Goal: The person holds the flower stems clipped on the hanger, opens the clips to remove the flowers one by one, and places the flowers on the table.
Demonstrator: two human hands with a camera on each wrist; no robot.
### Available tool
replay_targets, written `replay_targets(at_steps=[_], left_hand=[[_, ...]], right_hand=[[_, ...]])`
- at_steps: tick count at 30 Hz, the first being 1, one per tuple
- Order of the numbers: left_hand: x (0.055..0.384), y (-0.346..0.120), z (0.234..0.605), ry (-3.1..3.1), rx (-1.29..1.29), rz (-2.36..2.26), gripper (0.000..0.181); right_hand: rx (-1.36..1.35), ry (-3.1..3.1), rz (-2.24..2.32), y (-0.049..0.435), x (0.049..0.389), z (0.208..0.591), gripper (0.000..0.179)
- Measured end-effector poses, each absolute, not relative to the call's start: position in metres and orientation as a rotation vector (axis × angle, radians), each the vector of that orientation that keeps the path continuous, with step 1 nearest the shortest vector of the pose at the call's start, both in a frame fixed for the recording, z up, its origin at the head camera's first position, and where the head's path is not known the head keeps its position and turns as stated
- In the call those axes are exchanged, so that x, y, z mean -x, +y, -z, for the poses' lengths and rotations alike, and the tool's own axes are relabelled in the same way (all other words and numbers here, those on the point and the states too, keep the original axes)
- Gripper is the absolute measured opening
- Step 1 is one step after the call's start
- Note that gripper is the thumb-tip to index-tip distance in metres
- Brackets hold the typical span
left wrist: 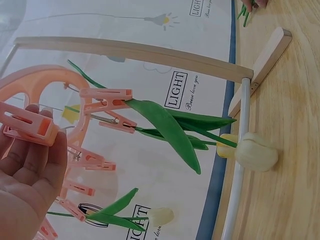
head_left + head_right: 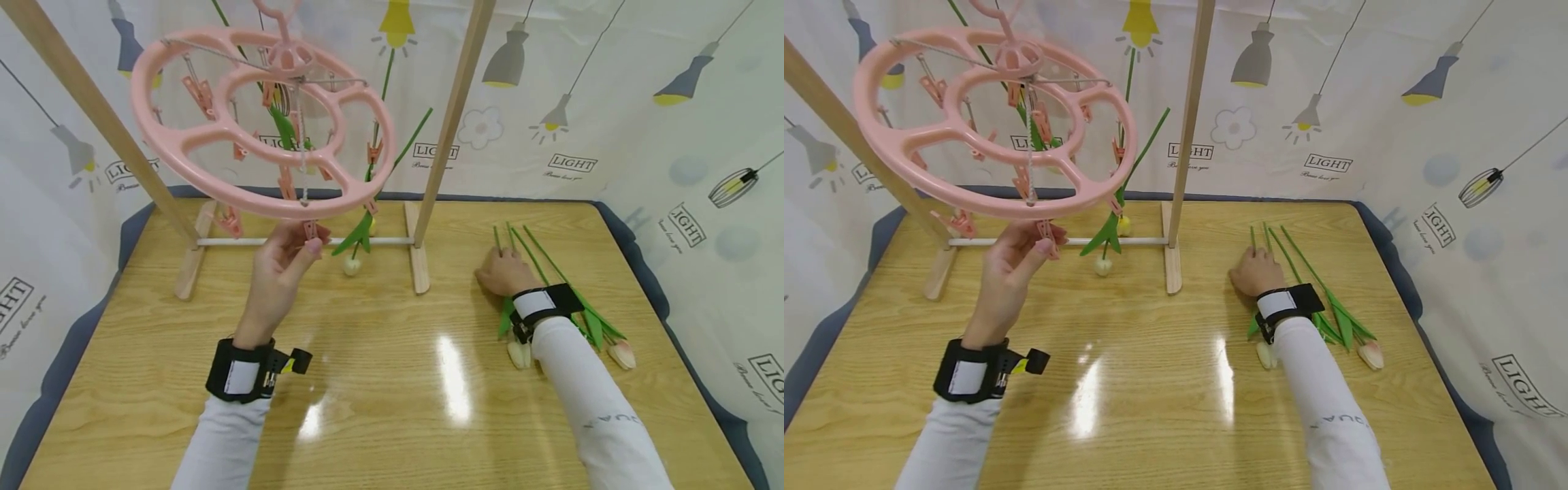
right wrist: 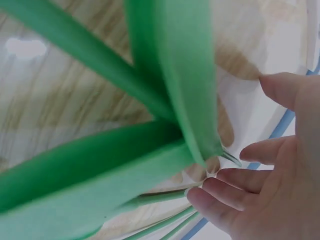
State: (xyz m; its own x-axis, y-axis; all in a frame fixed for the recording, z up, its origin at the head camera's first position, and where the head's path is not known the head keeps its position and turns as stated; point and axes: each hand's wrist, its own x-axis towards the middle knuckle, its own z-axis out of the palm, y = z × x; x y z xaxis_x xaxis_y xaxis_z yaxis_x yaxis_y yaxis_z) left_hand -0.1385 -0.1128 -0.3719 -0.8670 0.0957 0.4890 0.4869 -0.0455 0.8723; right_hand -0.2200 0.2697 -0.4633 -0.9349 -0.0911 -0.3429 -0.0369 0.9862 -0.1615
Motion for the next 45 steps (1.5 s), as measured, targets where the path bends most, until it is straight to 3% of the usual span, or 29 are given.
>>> replay_targets(at_steps=[5,18,31,40,45], left_hand=[[0.138,-0.114,0.371,-1.956,0.628,2.001,0.023],[0.132,-0.111,0.361,-1.792,0.700,2.188,0.030],[0.125,-0.109,0.352,-1.682,0.735,2.280,0.034],[0.125,-0.108,0.353,-1.647,0.768,2.281,0.026],[0.125,-0.107,0.353,-1.645,0.772,2.285,0.025]], right_hand=[[0.085,2.708,0.269,0.274,0.221,0.456,0.075],[0.253,2.777,0.531,0.269,0.225,0.430,0.062],[0.576,2.624,0.958,0.206,0.219,0.381,0.047],[0.642,2.311,1.440,0.155,0.216,0.354,0.073],[0.642,2.087,1.750,0.139,0.216,0.342,0.073]])
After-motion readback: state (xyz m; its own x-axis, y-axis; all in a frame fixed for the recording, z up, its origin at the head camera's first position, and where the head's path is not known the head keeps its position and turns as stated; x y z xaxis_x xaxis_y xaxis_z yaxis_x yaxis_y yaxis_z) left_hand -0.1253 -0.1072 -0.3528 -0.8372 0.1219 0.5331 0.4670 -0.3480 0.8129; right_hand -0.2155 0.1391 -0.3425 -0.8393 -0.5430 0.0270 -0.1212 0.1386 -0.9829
